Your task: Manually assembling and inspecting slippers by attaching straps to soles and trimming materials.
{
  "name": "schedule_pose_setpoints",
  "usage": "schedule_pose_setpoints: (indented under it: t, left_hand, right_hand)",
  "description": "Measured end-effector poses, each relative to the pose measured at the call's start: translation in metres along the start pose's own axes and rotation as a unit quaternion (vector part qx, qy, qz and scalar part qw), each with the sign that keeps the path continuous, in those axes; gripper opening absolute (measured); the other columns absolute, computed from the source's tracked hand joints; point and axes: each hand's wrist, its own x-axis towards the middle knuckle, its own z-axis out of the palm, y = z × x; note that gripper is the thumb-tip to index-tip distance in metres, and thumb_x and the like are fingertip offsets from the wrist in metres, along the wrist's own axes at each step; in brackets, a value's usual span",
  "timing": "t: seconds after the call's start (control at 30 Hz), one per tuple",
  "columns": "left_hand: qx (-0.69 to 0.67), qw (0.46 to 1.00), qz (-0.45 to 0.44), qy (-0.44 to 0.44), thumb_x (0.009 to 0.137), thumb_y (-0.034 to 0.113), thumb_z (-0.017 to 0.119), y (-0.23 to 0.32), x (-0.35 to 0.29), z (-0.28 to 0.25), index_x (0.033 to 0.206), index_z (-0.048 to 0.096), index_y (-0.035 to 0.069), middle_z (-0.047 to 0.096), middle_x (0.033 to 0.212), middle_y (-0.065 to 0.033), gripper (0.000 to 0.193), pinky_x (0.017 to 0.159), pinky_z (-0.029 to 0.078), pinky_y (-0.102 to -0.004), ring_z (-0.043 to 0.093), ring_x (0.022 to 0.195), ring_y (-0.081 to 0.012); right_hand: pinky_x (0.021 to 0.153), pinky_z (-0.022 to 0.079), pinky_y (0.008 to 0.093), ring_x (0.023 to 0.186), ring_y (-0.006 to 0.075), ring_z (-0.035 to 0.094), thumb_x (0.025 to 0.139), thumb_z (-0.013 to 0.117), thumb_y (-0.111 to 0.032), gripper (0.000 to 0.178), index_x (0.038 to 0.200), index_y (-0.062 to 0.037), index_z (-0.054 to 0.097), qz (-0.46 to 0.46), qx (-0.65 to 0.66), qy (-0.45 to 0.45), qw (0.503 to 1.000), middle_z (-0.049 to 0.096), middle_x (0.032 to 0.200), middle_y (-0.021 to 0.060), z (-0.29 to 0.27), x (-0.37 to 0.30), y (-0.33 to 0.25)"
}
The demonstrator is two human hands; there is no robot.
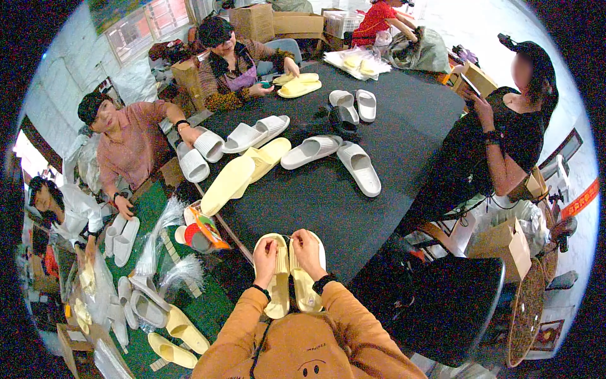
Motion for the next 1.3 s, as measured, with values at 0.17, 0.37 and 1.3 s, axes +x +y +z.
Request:
schedule_pose_setpoints:
  t: [0.17,0.37,1.3]
  left_hand:
    - [0.091,0.993,0.073,-0.018,0.088,0.008,0.060,0.005,0.000,-0.002,0.091,0.063,-0.002,0.063,0.083,-0.0088,0.011,0.068,0.049,-0.0286,0.059,0.072,-0.0162]
    - [0.091,0.994,0.045,-0.031,0.087,0.007,0.061,0.008,0.000,0.000,0.097,0.064,-0.001,0.065,0.088,-0.0098,0.013,0.071,0.050,-0.0287,0.062,0.076,-0.0170]
    - [0.088,0.991,0.088,-0.049,0.088,0.008,0.060,0.016,-0.002,-0.002,0.090,0.063,-0.004,0.064,0.085,-0.0142,0.013,0.072,0.048,-0.0343,0.061,0.077,-0.0262]
  right_hand:
    - [0.071,0.049,0.0320,0.077,0.0219,0.062,0.088,0.054,-0.005,0.008,0.092,0.0004,0.058,0.038,0.026,-0.009,0.999,0.063,0.084,0.0117,-0.001,-0.001,-0.007]
    - [0.073,0.049,0.0296,0.078,0.0176,0.061,0.091,0.051,-0.007,0.011,0.097,0.0004,0.056,0.087,0.061,-0.030,0.994,0.062,0.084,0.0095,-0.002,0.001,-0.002]
    - [0.067,0.048,0.0294,0.073,0.0183,0.058,0.084,0.067,-0.011,0.012,0.089,-0.0003,0.066,-0.005,0.040,-0.075,0.996,0.056,0.085,0.0082,-0.005,-0.001,0.004]
